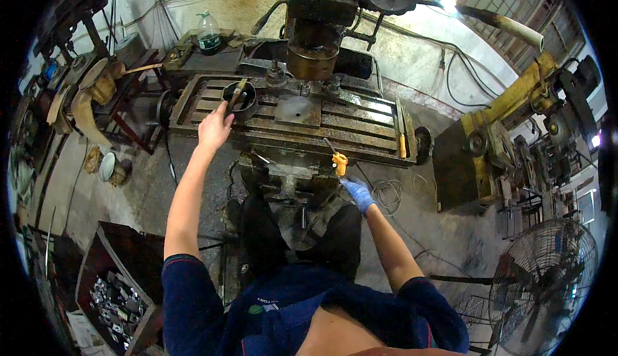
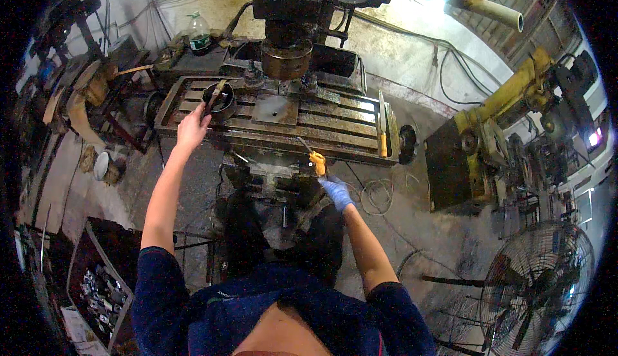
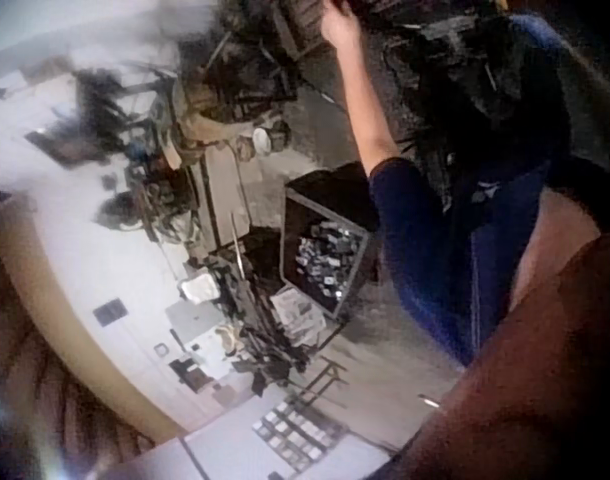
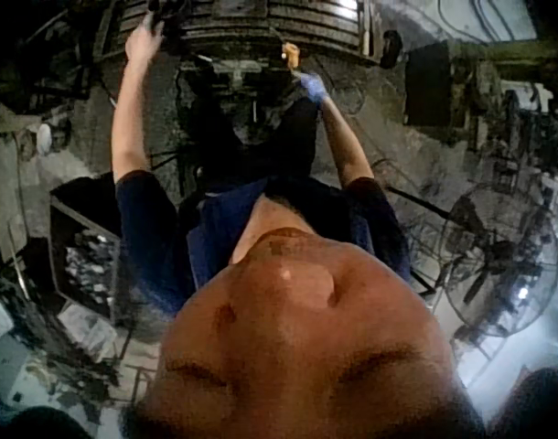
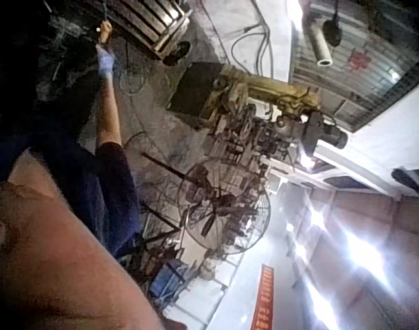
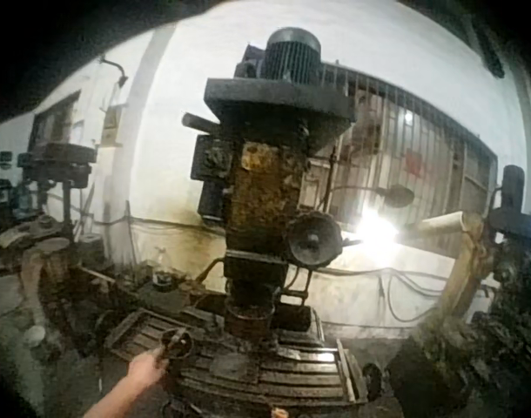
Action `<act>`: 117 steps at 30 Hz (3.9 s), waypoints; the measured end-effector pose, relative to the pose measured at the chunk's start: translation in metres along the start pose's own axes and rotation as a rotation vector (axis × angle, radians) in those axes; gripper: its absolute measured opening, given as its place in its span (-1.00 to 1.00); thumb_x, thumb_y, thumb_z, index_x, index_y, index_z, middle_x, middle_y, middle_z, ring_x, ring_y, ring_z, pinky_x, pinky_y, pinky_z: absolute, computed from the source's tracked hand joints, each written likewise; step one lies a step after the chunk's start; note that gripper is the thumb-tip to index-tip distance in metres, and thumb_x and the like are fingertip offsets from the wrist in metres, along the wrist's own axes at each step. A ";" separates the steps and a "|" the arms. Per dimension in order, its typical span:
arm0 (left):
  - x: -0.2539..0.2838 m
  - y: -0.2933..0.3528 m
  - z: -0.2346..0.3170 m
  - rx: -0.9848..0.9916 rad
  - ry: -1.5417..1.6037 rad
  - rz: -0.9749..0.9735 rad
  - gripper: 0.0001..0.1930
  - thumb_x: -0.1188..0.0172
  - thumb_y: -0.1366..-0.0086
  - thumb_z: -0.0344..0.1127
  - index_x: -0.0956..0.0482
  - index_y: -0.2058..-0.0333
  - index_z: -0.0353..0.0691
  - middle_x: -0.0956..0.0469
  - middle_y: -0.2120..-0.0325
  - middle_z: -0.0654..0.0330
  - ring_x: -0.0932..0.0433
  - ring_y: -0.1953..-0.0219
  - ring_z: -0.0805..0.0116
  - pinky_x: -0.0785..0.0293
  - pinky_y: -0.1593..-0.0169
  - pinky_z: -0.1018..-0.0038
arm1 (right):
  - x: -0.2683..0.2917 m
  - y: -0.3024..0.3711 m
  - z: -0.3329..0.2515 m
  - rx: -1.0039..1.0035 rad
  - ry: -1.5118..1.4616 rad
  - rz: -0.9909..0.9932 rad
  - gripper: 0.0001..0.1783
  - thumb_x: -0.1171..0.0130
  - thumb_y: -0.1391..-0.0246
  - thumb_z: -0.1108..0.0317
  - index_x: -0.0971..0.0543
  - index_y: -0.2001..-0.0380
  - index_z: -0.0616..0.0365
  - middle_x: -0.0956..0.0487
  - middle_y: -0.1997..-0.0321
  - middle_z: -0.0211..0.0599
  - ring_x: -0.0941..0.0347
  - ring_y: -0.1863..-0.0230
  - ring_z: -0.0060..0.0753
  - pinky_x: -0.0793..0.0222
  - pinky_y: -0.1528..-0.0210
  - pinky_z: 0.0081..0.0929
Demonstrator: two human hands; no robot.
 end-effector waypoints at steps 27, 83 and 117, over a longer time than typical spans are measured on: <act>-0.028 0.123 0.015 0.517 1.317 -0.224 -0.63 0.01 -0.01 -0.58 -0.44 0.13 -0.42 -0.51 0.61 0.19 -0.49 0.53 0.46 -0.38 0.35 0.56 | -0.075 0.042 -0.242 0.202 1.482 -0.016 -0.43 0.01 0.12 -0.18 -0.59 0.41 0.17 -0.57 0.35 -0.07 -0.51 0.26 -0.09 -0.39 0.22 -0.26; 0.203 0.254 -0.012 0.670 1.017 -0.098 -0.82 -0.01 -0.13 -0.46 -0.47 0.29 -0.38 -0.48 0.56 0.22 -0.48 0.53 0.49 -0.42 0.39 0.57 | -0.194 0.214 -0.189 0.430 0.803 -1.007 -0.61 -0.18 0.11 0.03 -0.56 0.50 0.19 -0.52 0.69 -0.22 -0.48 0.62 -0.37 -0.35 0.50 -0.47; 0.315 0.383 -0.124 0.849 -0.745 -0.636 -0.76 -0.22 0.23 -0.36 -0.56 0.45 -0.21 -0.57 0.39 0.08 -0.56 0.27 0.12 -0.47 0.22 0.25 | -0.168 0.196 -0.177 0.500 0.681 -0.956 -0.63 -0.22 0.12 0.15 -0.44 0.62 0.29 -0.35 0.72 -0.20 -0.24 0.68 -0.37 -0.16 0.58 -0.40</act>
Point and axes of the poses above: each hand's wrist, its own y-axis away from the middle knuckle, its own x-axis out of the back of the hand, z = x × y, the point moved 8 cm from there along -y, towards the middle knuckle
